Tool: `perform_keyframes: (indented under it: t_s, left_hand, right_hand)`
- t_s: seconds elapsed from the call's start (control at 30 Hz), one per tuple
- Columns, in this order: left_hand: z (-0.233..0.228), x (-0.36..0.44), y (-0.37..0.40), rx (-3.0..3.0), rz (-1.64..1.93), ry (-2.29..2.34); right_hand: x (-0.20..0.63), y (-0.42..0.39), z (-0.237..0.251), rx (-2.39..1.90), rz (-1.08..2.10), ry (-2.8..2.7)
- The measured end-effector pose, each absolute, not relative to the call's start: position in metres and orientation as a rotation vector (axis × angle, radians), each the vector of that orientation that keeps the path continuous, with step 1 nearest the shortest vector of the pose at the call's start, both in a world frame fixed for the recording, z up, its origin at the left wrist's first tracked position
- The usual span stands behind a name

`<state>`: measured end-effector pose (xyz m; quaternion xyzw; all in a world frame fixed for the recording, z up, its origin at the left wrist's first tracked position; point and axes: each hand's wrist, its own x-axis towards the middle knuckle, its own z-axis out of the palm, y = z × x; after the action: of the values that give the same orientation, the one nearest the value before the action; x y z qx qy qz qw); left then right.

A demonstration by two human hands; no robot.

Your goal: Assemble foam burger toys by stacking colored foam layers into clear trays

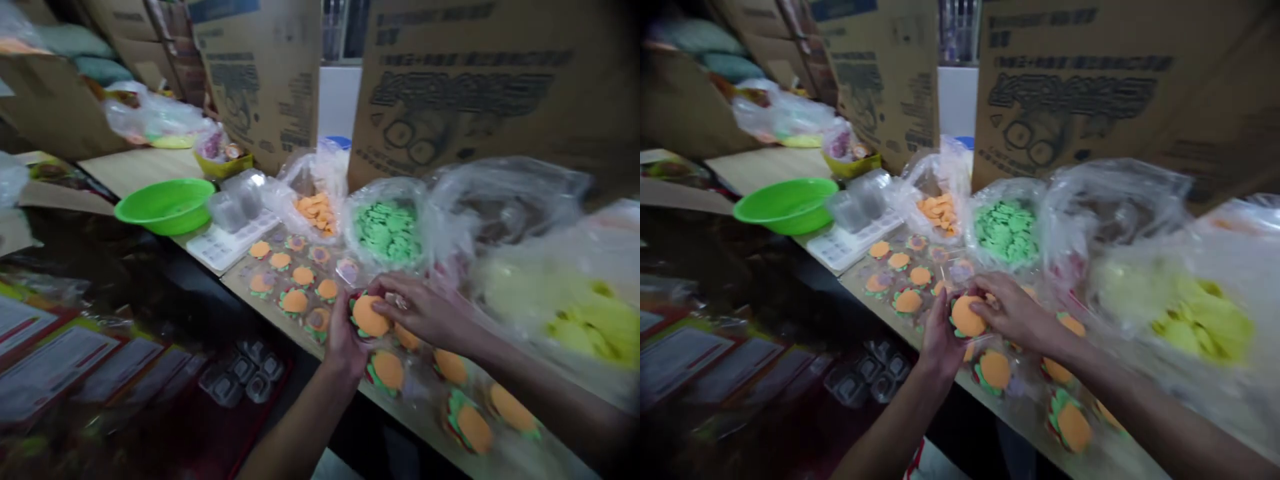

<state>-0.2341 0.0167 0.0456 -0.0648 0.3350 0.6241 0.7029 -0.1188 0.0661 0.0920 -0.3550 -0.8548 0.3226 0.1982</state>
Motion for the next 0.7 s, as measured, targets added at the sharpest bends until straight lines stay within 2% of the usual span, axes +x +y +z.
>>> perform_keyframes:
  t_s: [0.07, 0.13, 0.4, 0.7]
  left_hand:
    - [0.043, -0.216, 0.003, -0.103, 1.344, 0.733]
    - [0.038, -0.200, -0.013, -0.066, 1.323, 0.743]
    - [0.020, -0.145, -0.074, 0.136, 1.377, 0.585]
    - [0.009, -0.091, -0.089, 0.293, 1.216, 0.692]
  right_hand:
    - [-0.100, 0.044, 0.082, -1.094, 0.499, -2.434]
    - [-0.082, 0.019, 0.073, -1.174, 0.372, -2.391]
    - [-0.040, -0.058, 0.054, -1.630, 0.493, -2.245]
    - [0.048, -0.043, 0.044, -1.496, 0.602, -2.306]
